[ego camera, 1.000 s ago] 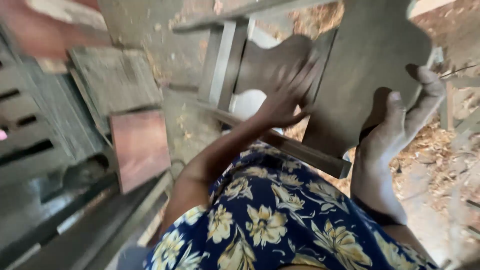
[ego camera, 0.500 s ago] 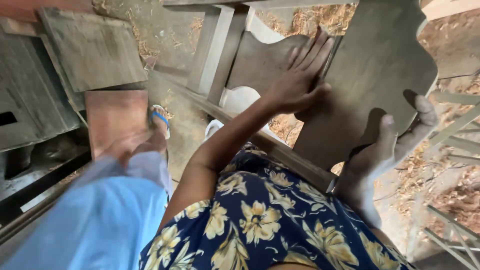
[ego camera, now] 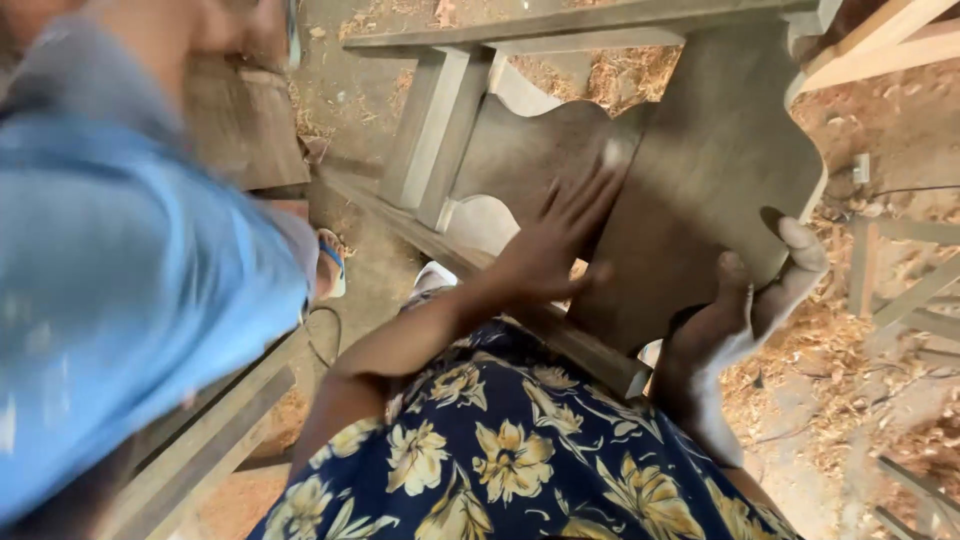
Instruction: The person sands a wooden chair backrest using a sanding block. They hold the chair with one hand and rub the sanding block against the curved surfaces and edges of the wood with the other hand.
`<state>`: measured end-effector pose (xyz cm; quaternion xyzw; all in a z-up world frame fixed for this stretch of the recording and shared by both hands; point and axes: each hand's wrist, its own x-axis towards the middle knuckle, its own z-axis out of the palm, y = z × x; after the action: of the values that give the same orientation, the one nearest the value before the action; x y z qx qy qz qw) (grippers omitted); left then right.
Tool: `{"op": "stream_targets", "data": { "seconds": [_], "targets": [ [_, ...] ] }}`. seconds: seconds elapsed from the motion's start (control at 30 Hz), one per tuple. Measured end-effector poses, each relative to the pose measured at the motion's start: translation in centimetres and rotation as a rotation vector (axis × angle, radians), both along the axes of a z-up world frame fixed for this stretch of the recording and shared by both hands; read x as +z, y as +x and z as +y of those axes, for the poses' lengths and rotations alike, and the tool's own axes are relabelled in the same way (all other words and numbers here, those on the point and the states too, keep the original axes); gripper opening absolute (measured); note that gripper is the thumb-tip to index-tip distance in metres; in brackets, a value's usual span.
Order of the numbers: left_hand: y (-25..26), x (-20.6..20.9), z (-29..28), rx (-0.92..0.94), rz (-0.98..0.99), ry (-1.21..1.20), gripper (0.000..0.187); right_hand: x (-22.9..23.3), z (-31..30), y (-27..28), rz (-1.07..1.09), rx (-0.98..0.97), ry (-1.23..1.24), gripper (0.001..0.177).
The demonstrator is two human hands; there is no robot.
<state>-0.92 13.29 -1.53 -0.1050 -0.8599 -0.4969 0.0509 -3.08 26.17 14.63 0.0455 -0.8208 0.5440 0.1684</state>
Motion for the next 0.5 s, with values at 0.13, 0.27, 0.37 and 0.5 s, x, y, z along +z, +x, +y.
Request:
{"op": "stream_targets", "data": {
  "seconds": [0.13, 0.27, 0.37, 0.5],
  "targets": [
    [1.7, -0.1, -0.3, -0.102, -0.103, 0.006, 0.093, -0.8, 0.3, -0.2, 0.075, 0.017, 0.002, 0.037],
    [-7.4, -2.5, 0.9, 0.008, -0.032, -0.034, 0.092, -0.3, 0.1, 0.2, 0.061, 0.039, 0.021, 0.041],
    [-2.6, 0.0, 0.1, -0.027, -0.02, 0.007, 0.096, 0.2, -0.5, 0.6, -0.032, -0.024, -0.058, 0.042],
    [1.2, -0.6, -0.3, -0.115, -0.065, -0.007, 0.099, -0.7, 0.3, 0.1, 0.085, 0.0, 0.043, 0.044]
  ]
}}
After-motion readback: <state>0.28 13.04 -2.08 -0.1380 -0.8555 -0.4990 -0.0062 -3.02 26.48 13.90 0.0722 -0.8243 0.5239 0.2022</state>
